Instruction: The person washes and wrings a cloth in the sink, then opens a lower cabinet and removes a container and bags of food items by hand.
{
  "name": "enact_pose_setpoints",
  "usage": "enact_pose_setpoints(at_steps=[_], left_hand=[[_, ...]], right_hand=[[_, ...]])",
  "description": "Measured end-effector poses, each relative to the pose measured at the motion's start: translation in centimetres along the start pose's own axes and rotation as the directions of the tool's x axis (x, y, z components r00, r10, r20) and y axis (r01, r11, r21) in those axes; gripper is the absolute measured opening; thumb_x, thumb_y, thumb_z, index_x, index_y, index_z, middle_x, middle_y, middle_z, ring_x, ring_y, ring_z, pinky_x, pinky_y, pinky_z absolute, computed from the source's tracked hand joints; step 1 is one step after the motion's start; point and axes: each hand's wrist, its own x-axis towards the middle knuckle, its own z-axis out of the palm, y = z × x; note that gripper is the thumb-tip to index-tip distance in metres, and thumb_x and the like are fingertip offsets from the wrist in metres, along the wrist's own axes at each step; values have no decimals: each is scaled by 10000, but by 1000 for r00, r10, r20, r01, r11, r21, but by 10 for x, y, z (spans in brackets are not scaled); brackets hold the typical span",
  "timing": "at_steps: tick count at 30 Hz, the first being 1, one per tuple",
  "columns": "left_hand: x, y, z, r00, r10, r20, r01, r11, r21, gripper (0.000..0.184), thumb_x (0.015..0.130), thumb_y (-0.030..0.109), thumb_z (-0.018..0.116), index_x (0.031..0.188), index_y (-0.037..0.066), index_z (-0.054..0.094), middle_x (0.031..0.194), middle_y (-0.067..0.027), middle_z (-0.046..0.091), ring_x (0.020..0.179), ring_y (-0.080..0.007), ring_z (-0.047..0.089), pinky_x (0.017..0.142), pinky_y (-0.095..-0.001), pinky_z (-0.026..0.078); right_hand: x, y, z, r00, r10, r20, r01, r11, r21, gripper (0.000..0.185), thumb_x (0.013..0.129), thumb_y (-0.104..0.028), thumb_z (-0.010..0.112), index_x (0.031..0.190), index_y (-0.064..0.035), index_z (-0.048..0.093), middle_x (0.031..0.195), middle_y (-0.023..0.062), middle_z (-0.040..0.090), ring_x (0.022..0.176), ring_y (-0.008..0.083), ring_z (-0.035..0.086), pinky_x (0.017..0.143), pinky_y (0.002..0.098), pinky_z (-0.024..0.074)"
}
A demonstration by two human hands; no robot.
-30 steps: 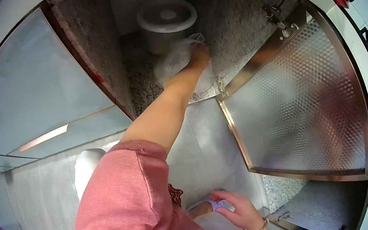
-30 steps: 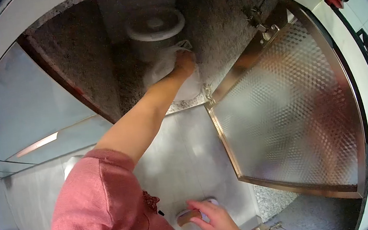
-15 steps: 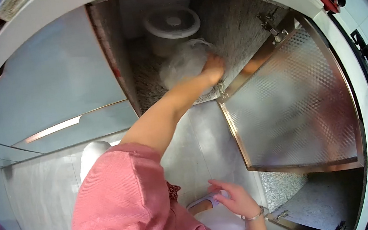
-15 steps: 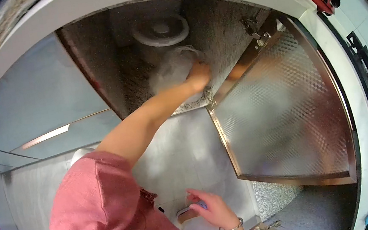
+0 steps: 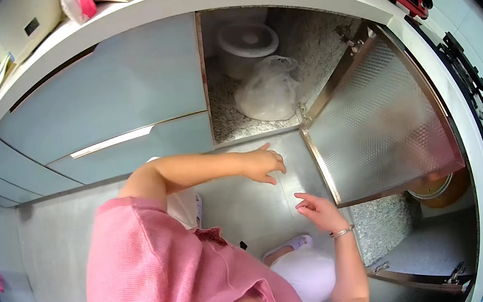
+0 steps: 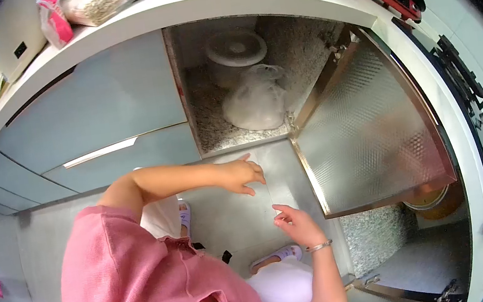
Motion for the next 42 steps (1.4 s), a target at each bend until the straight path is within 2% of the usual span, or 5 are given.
enact_pose_setpoints(at_steps=[4, 13, 24, 32, 42], left_hand=[[-66, 33, -56, 974, -71, -217, 63, 997, -46, 382, 764, 217, 639, 1110, 91, 535, 1082, -99, 537, 1058, -287, 489, 1006, -551, 223], [-189, 87, -139, 496, -247, -832, 373, 926, -52, 377, 751, 127, 649, 1108, 78, 538, 1013, -96, 575, 903, -272, 548, 771, -334, 448], [-271, 127, -254, 26, 303, -953, 611, 749, 255, 463, 725, 45, 648, 1165, 54, 506, 1111, -115, 515, 1016, -244, 512, 852, -329, 420], [-309, 113, -316, -15, 230, -973, 606, 776, 175, 447, 800, 123, 598, 1224, 67, 468, 1151, -126, 504, 1054, -225, 504, 872, -330, 423], [-316, 77, -359, 130, 414, -901, 645, 655, 393, 548, 841, 343, 542, 1287, 62, 393, 1275, -171, 445, 1212, -315, 384, 1018, -386, 270]], right_hand=[[5, -2, 0, 999, -3, 32, 4, 1000, -25, 383, 834, -157, 586, 1191, -47, 501, 924, 113, 639, 799, 173, 602, 719, 279, 475], [29, 22, 5, 987, -73, 141, 98, 979, -180, 418, 825, -244, 603, 1189, -61, 508, 934, 137, 640, 849, 208, 608, 767, 298, 469], [16, 6, 13, 989, 16, 149, 36, 938, -345, 448, 813, -212, 607, 1208, -34, 495, 853, 83, 633, 767, 149, 577, 715, 269, 463], [23, -39, 8, 975, -192, -114, 140, 923, -360, 472, 776, -178, 638, 1189, -4, 490, 1064, 186, 594, 949, 278, 588, 834, 343, 456], [80, -302, -58, 636, -715, -290, 574, 690, -442, 633, 773, -250, 655, 1274, 31, 387, 1251, 204, 472, 1164, 284, 461, 972, 326, 354]])
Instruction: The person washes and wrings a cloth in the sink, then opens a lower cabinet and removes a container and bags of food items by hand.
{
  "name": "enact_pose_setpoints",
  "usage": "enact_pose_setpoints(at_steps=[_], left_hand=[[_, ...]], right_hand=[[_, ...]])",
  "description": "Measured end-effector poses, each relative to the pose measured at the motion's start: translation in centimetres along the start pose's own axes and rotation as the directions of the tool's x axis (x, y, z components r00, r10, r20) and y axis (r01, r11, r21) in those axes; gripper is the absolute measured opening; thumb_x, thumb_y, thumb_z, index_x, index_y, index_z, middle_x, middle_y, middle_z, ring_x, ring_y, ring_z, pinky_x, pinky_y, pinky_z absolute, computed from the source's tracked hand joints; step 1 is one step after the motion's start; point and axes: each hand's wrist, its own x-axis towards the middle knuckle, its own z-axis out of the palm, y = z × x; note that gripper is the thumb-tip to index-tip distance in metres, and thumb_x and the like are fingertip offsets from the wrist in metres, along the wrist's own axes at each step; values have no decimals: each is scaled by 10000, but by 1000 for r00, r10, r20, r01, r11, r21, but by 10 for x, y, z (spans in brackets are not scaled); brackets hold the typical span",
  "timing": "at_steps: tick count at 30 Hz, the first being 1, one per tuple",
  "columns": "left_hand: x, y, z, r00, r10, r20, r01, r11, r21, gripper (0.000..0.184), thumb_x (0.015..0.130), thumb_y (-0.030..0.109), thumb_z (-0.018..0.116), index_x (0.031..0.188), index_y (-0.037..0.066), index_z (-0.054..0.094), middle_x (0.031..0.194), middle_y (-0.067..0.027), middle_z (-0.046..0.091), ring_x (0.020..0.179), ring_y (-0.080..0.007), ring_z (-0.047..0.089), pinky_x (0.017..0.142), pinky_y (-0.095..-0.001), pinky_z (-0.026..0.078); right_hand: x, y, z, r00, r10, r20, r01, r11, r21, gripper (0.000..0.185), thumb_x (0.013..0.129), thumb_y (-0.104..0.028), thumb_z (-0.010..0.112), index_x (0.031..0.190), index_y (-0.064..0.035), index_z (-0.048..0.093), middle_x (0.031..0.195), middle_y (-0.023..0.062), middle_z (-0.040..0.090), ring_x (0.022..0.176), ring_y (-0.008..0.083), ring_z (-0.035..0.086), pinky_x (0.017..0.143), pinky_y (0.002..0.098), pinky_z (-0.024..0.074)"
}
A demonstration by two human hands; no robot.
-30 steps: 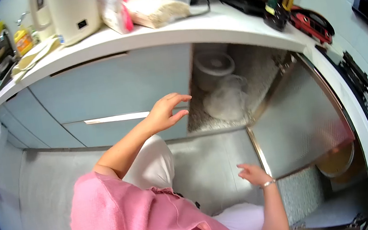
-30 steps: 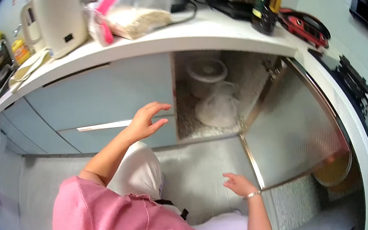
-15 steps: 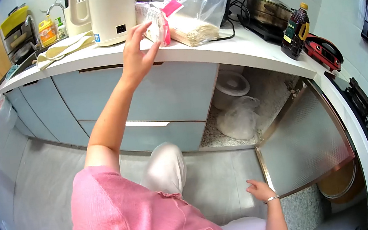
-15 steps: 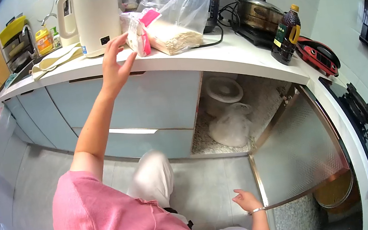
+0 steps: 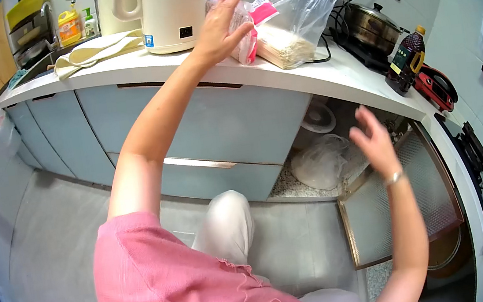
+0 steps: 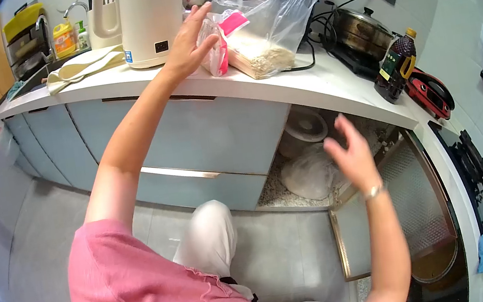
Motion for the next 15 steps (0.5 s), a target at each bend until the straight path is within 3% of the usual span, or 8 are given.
enact_pose_setpoints(at_steps=[2, 5, 7, 9, 10, 12, 13, 15], left_hand=[[0, -2, 7, 997, 51, 56, -51, 999, 4, 600, 829, 440, 523, 1283, 72, 389, 1194, -170, 504, 1170, -319, 415, 1026, -467, 202], [-3, 1, 2, 990, -26, 139, 32, 998, -46, 598, 818, 438, 532, 1285, 90, 394, 1075, -142, 551, 1070, -308, 463, 999, -466, 230], [-4, -2, 2, 998, -5, 57, 8, 998, -60, 513, 813, 437, 530, 1187, 86, 512, 944, -119, 561, 962, -296, 485, 970, -465, 253], [-5, -9, 0, 986, -37, 165, 29, 998, 50, 421, 812, 435, 528, 1017, 81, 626, 912, -116, 559, 951, -295, 491, 960, -467, 262], [-5, -10, 4, 993, 75, 87, -79, 996, 42, 318, 826, 331, 523, 876, 44, 650, 823, -83, 553, 821, -257, 484, 795, -359, 353], [-6, -9, 5, 993, 57, 102, -59, 998, 23, 314, 829, 329, 521, 881, 48, 651, 818, -82, 555, 816, -255, 486, 793, -355, 353], [-6, -8, 5, 993, 40, 113, -41, 999, 4, 310, 831, 326, 518, 885, 51, 652, 812, -81, 557, 811, -253, 487, 792, -351, 354], [-4, -8, 4, 991, 27, 135, -27, 1000, 1, 295, 845, 287, 503, 903, 36, 646, 859, -100, 569, 841, -275, 505, 795, -355, 373]], right_hand=[[57, -9, 0, 996, 24, -81, -25, 1000, -10, 728, 775, -373, 636, 1288, 55, 346, 1274, 230, 437, 1191, 292, 432, 982, 330, 338], [139, -11, 10, 981, 48, -190, -44, 999, 24, 994, 707, -587, 611, 1315, 108, 242, 1321, 278, 351, 1254, 311, 346, 1016, 328, 279], [184, -20, 22, 969, 104, -225, -87, 993, 84, 1123, 644, -657, 619, 1324, 126, 188, 1342, 290, 307, 1286, 311, 287, 1033, 319, 242], [217, -41, 33, 966, 151, -208, -121, 982, 148, 1119, 617, -669, 635, 1311, 118, 244, 1319, 266, 357, 1261, 280, 327, 1022, 307, 248], [227, -52, 39, 966, 152, -210, -122, 981, 148, 1119, 617, -669, 635, 1311, 118, 244, 1319, 266, 357, 1261, 280, 327, 1022, 307, 248], [240, -77, 52, 981, 87, -172, -29, 947, 319, 847, 685, -583, 650, 1195, 63, 453, 1145, 171, 513, 1090, 221, 456, 935, 282, 323], [247, -83, 57, 981, 90, -172, -30, 946, 323, 847, 685, -583, 650, 1195, 63, 453, 1145, 171, 513, 1090, 221, 456, 935, 282, 323], [264, -87, 66, 963, 142, -227, -98, 976, 196, 536, 721, -476, 670, 924, 16, 610, 864, 84, 596, 811, 175, 541, 739, 281, 411]])
